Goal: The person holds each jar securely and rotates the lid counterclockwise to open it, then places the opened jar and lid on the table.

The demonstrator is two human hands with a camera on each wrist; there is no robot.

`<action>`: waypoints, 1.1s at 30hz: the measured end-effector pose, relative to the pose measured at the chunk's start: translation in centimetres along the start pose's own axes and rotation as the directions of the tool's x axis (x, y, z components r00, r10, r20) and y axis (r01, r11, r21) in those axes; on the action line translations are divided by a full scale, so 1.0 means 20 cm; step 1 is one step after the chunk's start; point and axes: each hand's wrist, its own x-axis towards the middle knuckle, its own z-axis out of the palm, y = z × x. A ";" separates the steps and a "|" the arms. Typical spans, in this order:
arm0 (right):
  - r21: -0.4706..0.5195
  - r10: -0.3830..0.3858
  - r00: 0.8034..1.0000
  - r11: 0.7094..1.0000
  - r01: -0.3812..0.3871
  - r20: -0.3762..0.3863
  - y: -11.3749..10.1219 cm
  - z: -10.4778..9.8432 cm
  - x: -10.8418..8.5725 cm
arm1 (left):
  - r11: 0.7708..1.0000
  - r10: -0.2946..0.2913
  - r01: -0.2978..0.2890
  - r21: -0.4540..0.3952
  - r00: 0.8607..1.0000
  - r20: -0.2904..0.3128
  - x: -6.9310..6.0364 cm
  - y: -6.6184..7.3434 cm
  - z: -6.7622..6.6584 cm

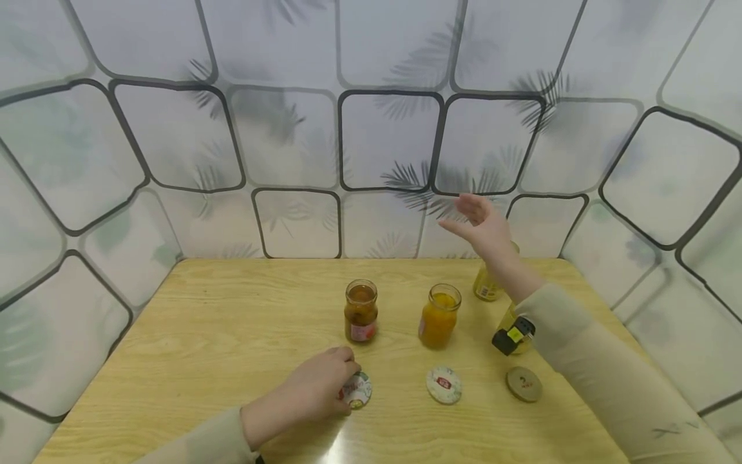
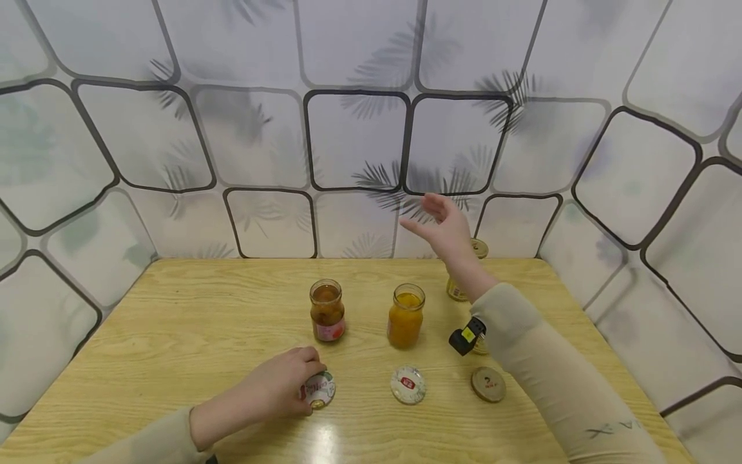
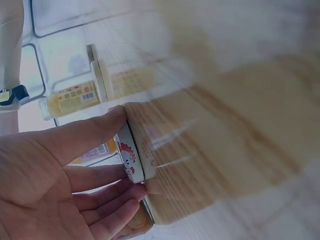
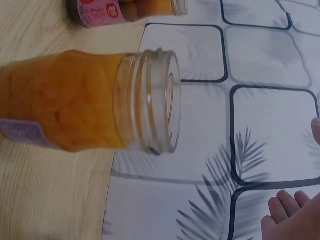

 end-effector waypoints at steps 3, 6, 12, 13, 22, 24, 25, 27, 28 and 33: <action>0.001 0.013 0.998 1.000 -0.013 -0.060 0.04 -0.05 0.02 | 1.000 -0.003 0.003 -0.007 1.000 0.005 0.00 0.00 0.00; 0.016 0.026 0.995 1.000 -0.025 -0.099 0.09 -0.09 0.03 | 1.000 -0.004 0.004 -0.011 1.000 0.007 0.00 0.00 0.01; 0.023 0.088 0.984 0.996 -0.085 -0.157 0.17 -0.17 0.06 | 1.000 0.007 -0.007 -0.011 1.000 -0.008 0.00 0.00 0.01; 0.022 0.101 0.981 0.995 -0.099 -0.165 0.18 -0.18 0.06 | 1.000 0.008 -0.008 -0.011 1.000 -0.010 0.00 0.00 0.01; 0.028 0.192 0.964 0.981 -0.190 -0.185 0.25 -0.23 0.06 | 1.000 0.016 -0.017 -0.010 1.000 -0.015 0.00 -0.01 0.01; 0.031 0.211 0.960 0.978 -0.209 -0.186 0.26 -0.24 0.06 | 1.000 0.017 -0.017 -0.006 1.000 -0.015 0.00 -0.01 0.02; 0.028 0.222 0.957 0.975 -0.220 -0.190 0.26 -0.24 0.05 | 1.000 0.017 -0.017 -0.004 1.000 -0.014 0.00 -0.01 0.02; 0.016 0.246 0.949 0.969 -0.248 -0.196 0.27 -0.24 0.05 | 1.000 0.016 -0.016 0.000 1.000 -0.012 0.00 -0.01 0.02; 0.010 0.260 0.944 0.964 -0.264 -0.202 0.27 -0.24 0.05 | 1.000 0.015 -0.015 0.002 1.000 -0.011 0.00 -0.01 0.02; -0.011 0.318 0.918 0.944 -0.330 -0.236 0.30 -0.23 0.03 | 1.000 0.008 -0.008 0.003 1.000 -0.006 0.00 -0.01 0.02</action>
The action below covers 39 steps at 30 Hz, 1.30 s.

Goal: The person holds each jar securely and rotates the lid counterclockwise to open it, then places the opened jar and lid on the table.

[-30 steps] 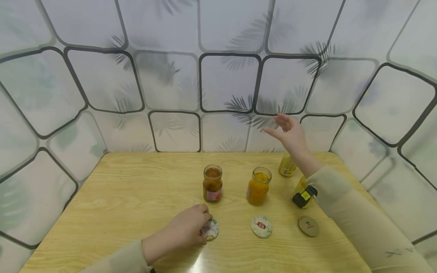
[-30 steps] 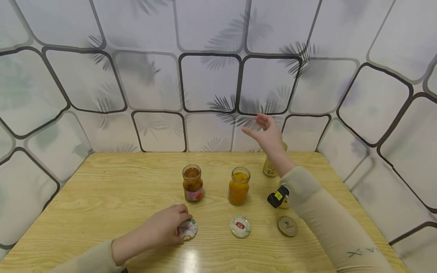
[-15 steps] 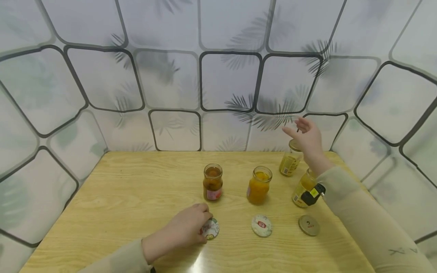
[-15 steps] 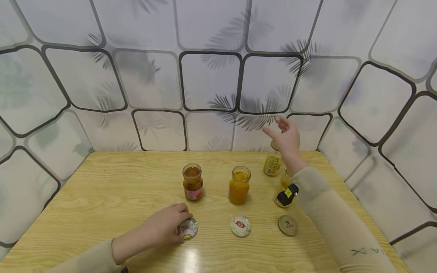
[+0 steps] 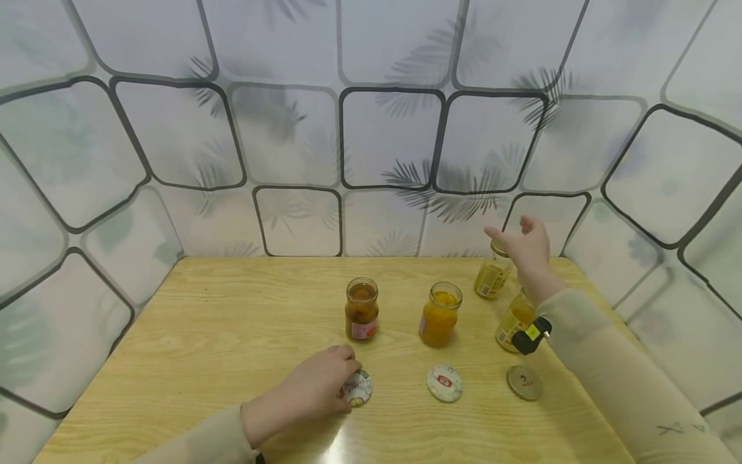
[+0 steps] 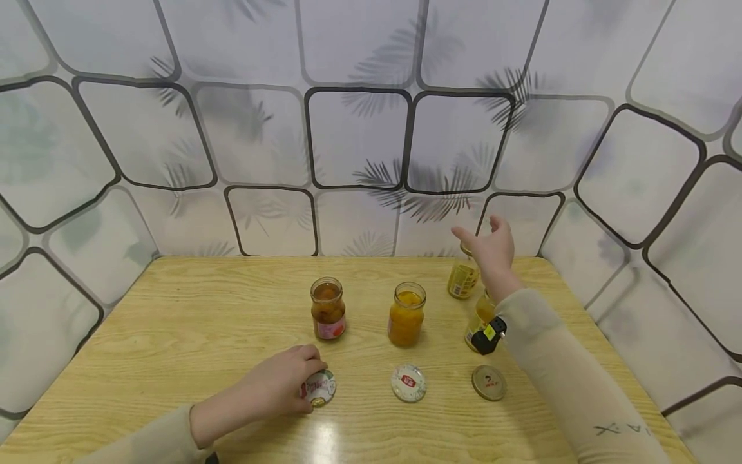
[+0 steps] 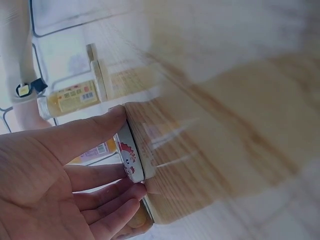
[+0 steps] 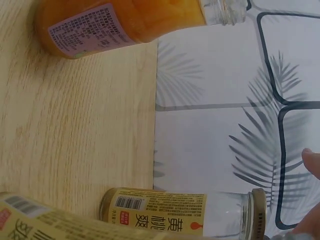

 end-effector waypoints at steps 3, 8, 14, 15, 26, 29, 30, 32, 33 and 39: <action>-0.003 0.031 0.999 1.000 -0.031 -0.015 0.02 0.00 0.01 | 1.000 -0.003 0.003 -0.002 1.000 0.004 0.00 0.00 0.00; 0.008 0.066 0.998 0.998 -0.066 -0.015 0.02 0.00 0.02 | 1.000 -0.004 0.004 -0.009 1.000 0.002 0.00 0.00 0.00; 0.007 0.060 0.998 0.998 -0.060 0.010 -0.01 -0.02 0.01 | 1.000 -0.001 0.001 -0.011 1.000 0.000 0.00 0.00 -0.01; 0.010 0.060 0.998 0.998 -0.060 0.014 -0.02 -0.02 0.00 | 1.000 0.000 0.000 -0.012 1.000 0.000 -0.01 0.00 -0.01; 0.112 0.187 0.982 0.977 -0.184 -0.014 -0.10 0.08 -0.05 | 1.000 0.001 -0.001 -0.011 1.000 -0.005 -0.01 0.00 -0.01; 0.110 0.222 0.974 0.970 -0.217 -0.037 -0.10 0.11 -0.07 | 1.000 -0.001 0.001 -0.010 1.000 0.000 -0.01 0.00 0.00; 0.107 0.227 0.972 0.969 -0.221 -0.051 -0.09 0.12 -0.07 | 1.000 0.000 0.000 -0.008 1.000 0.001 -0.01 0.00 0.00; 0.103 0.238 0.969 0.968 -0.231 -0.070 -0.09 0.13 -0.07 | 1.000 0.001 -0.001 -0.012 1.000 -0.003 -0.01 0.00 0.00; 0.111 0.245 0.966 0.965 -0.236 -0.080 -0.09 0.14 -0.07 | 1.000 0.001 -0.001 -0.013 1.000 -0.005 -0.01 0.00 0.00; 0.168 0.282 0.953 0.951 -0.261 -0.115 -0.05 0.19 -0.07 | 1.000 0.004 -0.004 -0.015 1.000 -0.017 -0.01 -0.01 0.01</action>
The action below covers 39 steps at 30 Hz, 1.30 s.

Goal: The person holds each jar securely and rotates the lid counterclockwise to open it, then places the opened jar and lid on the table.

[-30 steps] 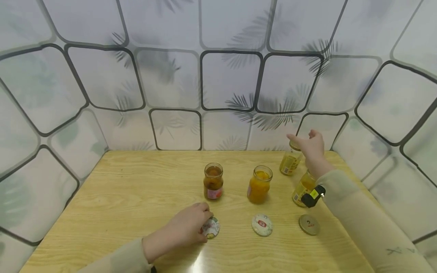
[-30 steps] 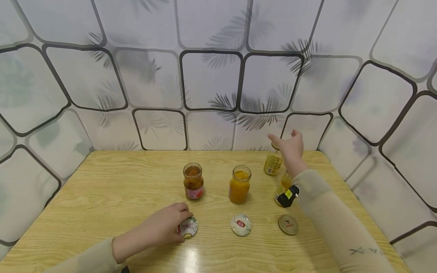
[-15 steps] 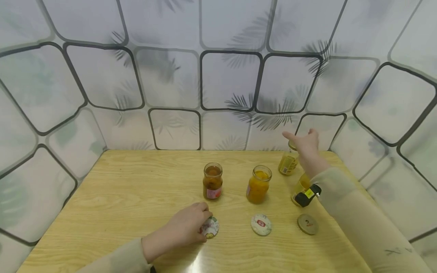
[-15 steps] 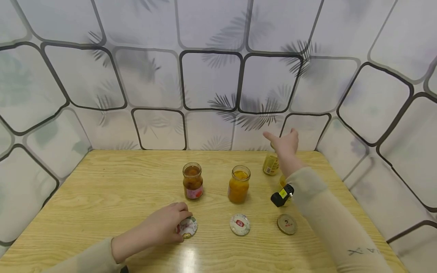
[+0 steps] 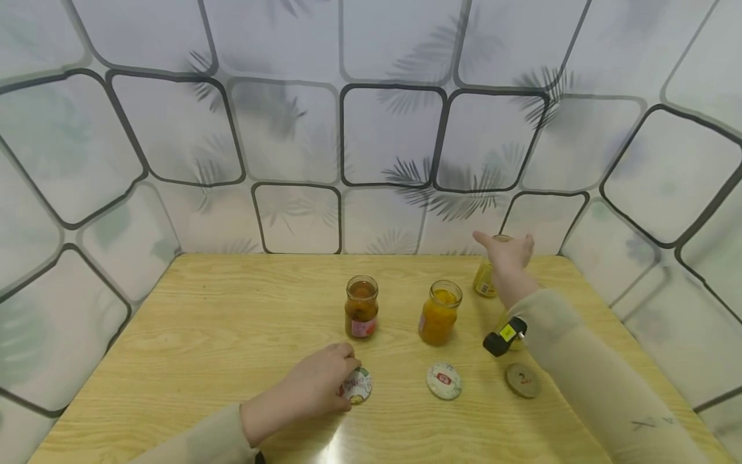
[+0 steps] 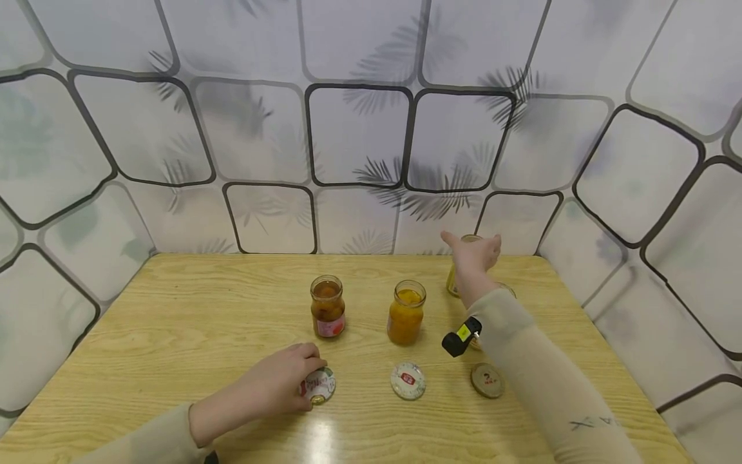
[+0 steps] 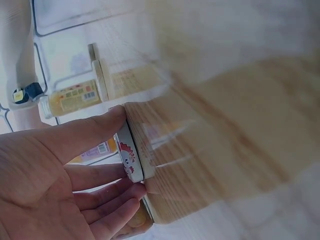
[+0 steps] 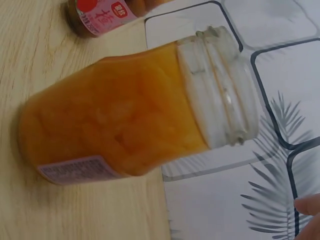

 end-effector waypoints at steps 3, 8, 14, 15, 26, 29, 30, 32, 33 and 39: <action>0.015 0.021 1.000 1.000 -0.021 -0.003 0.03 0.02 0.01 | 1.000 0.000 0.000 -0.002 1.000 -0.001 0.00 0.00 0.00; 0.022 0.029 0.999 0.999 -0.028 -0.039 0.10 0.05 0.02 | 1.000 -0.001 0.001 0.000 1.000 0.010 0.00 0.00 -0.01; 0.086 0.064 0.992 0.995 -0.055 -0.105 0.18 0.09 0.05 | 1.000 -0.008 0.008 -0.001 1.000 0.028 0.00 0.01 0.00; 0.096 0.070 0.992 0.994 -0.059 -0.107 0.20 0.09 0.05 | 1.000 -0.010 0.010 -0.001 0.999 0.030 0.00 0.01 0.00; 0.077 0.032 0.991 0.997 -0.022 -0.132 0.31 0.13 0.07 | 1.000 -0.002 0.002 -0.006 1.000 0.013 0.00 0.00 -0.01; 0.118 0.037 0.989 0.993 -0.020 -0.141 0.33 0.14 0.09 | 1.000 -0.004 0.004 -0.013 1.000 0.013 0.00 0.01 -0.01; 0.129 0.042 0.989 0.991 -0.023 -0.144 0.34 0.14 0.10 | 1.000 -0.005 0.005 -0.013 1.000 0.013 0.00 0.01 -0.01; 0.152 0.053 0.989 0.988 -0.031 -0.142 0.35 0.14 0.12 | 1.000 -0.004 0.004 -0.009 1.000 0.015 0.00 0.01 -0.01; 0.166 0.060 0.988 0.985 -0.036 -0.140 0.36 0.14 0.12 | 1.000 -0.004 0.004 -0.006 1.000 0.015 0.00 0.01 -0.01; 0.232 0.066 0.988 0.972 -0.032 -0.140 0.39 0.14 0.16 | 1.000 -0.011 0.011 -0.006 1.000 0.014 -0.01 0.01 -0.02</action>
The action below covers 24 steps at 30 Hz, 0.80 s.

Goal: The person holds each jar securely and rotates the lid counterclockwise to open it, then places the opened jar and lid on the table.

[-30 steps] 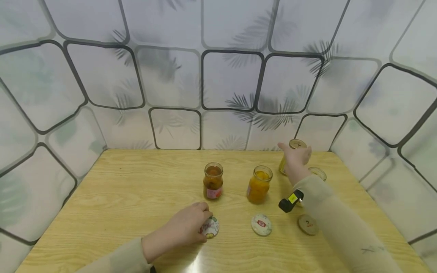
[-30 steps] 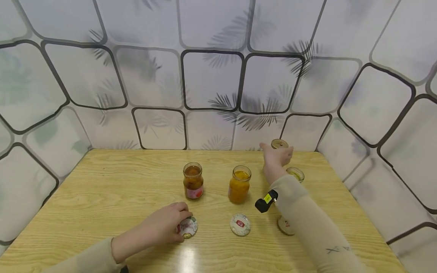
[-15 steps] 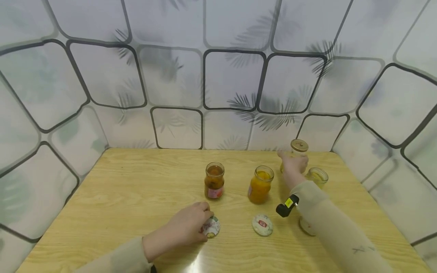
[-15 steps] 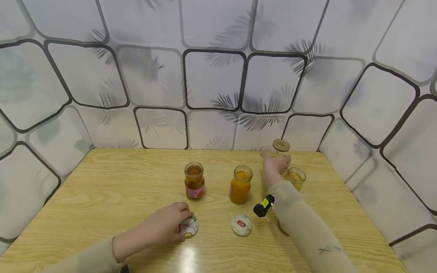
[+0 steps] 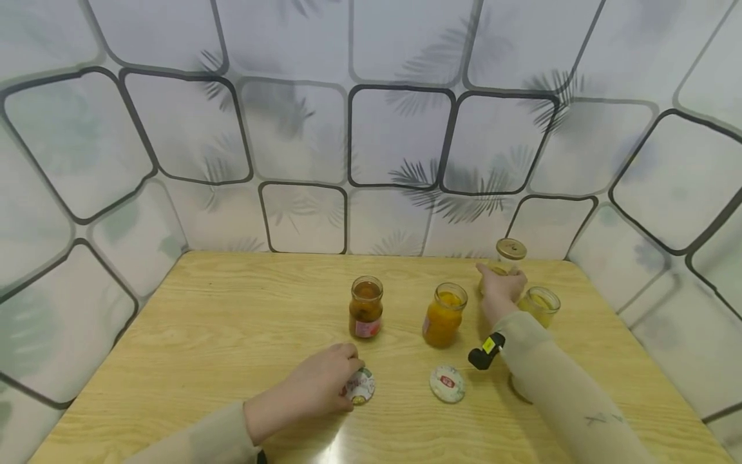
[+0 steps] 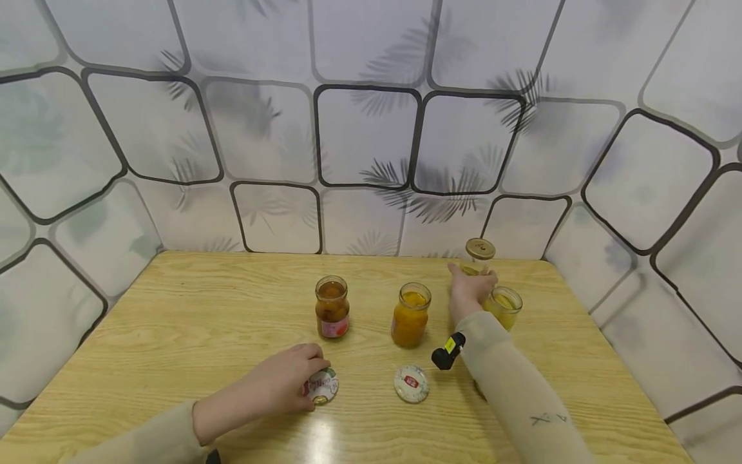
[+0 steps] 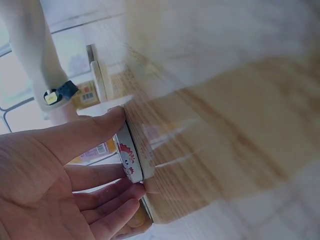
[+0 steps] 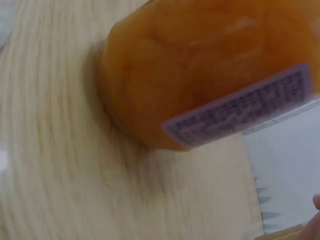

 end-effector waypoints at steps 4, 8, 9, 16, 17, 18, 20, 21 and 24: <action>0.007 -0.038 0.999 0.999 0.038 -0.029 0.01 0.01 0.00 | 1.000 -0.002 0.002 -0.014 1.000 0.002 0.00 0.00 0.00; -0.045 -0.063 0.997 0.997 0.060 -0.054 0.04 0.01 0.01 | 1.000 0.008 -0.008 -0.015 1.000 -0.001 0.00 -0.01 0.00; -0.058 -0.067 0.996 0.996 0.064 -0.057 0.04 0.01 0.01 | 1.000 0.010 -0.010 -0.014 1.000 -0.002 0.00 -0.01 0.00; -0.108 -0.083 0.994 0.991 0.074 -0.073 0.05 0.02 0.02 | 1.000 0.012 -0.012 -0.013 1.000 -0.005 -0.01 -0.01 0.00; -0.101 -0.082 0.994 0.992 0.074 -0.079 0.05 0.03 0.02 | 1.000 0.010 -0.010 -0.014 1.000 -0.005 -0.01 -0.01 0.00; -0.089 -0.079 0.993 0.993 0.071 -0.083 0.05 0.03 0.02 | 1.000 0.008 -0.008 -0.015 1.000 -0.003 0.00 -0.01 0.00; -0.061 -0.072 0.993 0.996 0.067 -0.091 0.05 0.03 0.01 | 1.000 0.004 -0.004 -0.018 1.000 0.000 0.00 -0.01 0.00; -0.048 -0.068 0.993 0.997 0.063 -0.094 0.05 0.03 0.01 | 1.000 0.003 -0.003 -0.018 1.000 0.002 0.00 -0.01 0.00; -0.029 -0.059 0.993 0.998 0.057 -0.106 0.05 0.04 0.01 | 1.000 0.005 -0.005 -0.018 1.000 0.005 0.00 -0.01 0.00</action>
